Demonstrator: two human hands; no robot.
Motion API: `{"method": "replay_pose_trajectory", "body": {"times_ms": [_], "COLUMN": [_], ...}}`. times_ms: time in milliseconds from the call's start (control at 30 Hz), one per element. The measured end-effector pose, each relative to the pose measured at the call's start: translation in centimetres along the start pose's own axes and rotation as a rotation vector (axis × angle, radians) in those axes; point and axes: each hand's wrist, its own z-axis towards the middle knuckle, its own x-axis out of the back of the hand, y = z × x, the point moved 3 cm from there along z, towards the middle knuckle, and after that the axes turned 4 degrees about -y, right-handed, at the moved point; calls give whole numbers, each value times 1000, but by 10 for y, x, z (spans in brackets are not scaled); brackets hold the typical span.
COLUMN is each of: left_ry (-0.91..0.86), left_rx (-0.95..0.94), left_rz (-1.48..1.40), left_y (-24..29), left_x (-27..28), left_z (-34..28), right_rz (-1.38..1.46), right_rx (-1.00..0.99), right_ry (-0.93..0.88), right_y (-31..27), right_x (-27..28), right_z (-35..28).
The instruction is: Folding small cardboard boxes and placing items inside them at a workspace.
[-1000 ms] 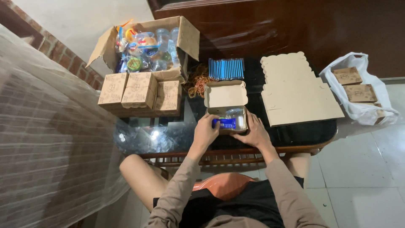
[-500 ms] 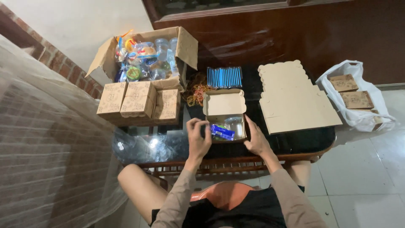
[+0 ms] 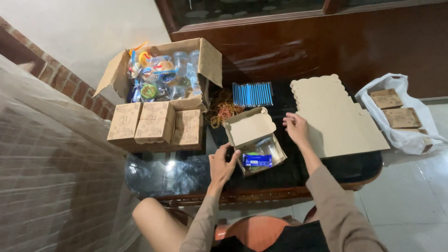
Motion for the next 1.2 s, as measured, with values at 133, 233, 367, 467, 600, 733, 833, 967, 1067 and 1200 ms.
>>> {"method": "replay_pose_trajectory", "body": {"times_ms": [133, 233, 367, 467, 600, 733, 833, 967, 1067, 1200], "left_ry": [19, 26, -68, -91, -81, -71, -57, -51, -51, -60], "left_rx": [-82, -169, -207, -213, -218, -215, -223, -228, -222, -213], "left_rz": [55, 102, 191, 197, 175, 164, 168, 165, 170, 180], "left_y": [-9, -10, -12, -11, -7, 5, 8, 0, -2, 3], "left_x": [-9, -10, -11, -11, -10, -1, 1, -5, -7, -3], "left_z": [10, 9, 9, 8, 10, 9, 7, 9, 9, 8], "right_rz": [-368, -563, -640, -621, -624, -677, -722, -713, -721, -710], "right_rx": [58, 24, 85, 39, -18, -83, -109, -134, -115, -59], "right_ry": [20, 55, 144, 124, 13, -13, -23, -50, -80, -126], "right_y": [39, 53, -8, -43, -41, -50, -51, -65, -72, -59], "right_x": [-26, -47, -60, -61, -68, -79, -88, -90, -89, -88], "right_z": [82, 122, 115, 114, 142, 148, 144, 129, 122, 131]}}
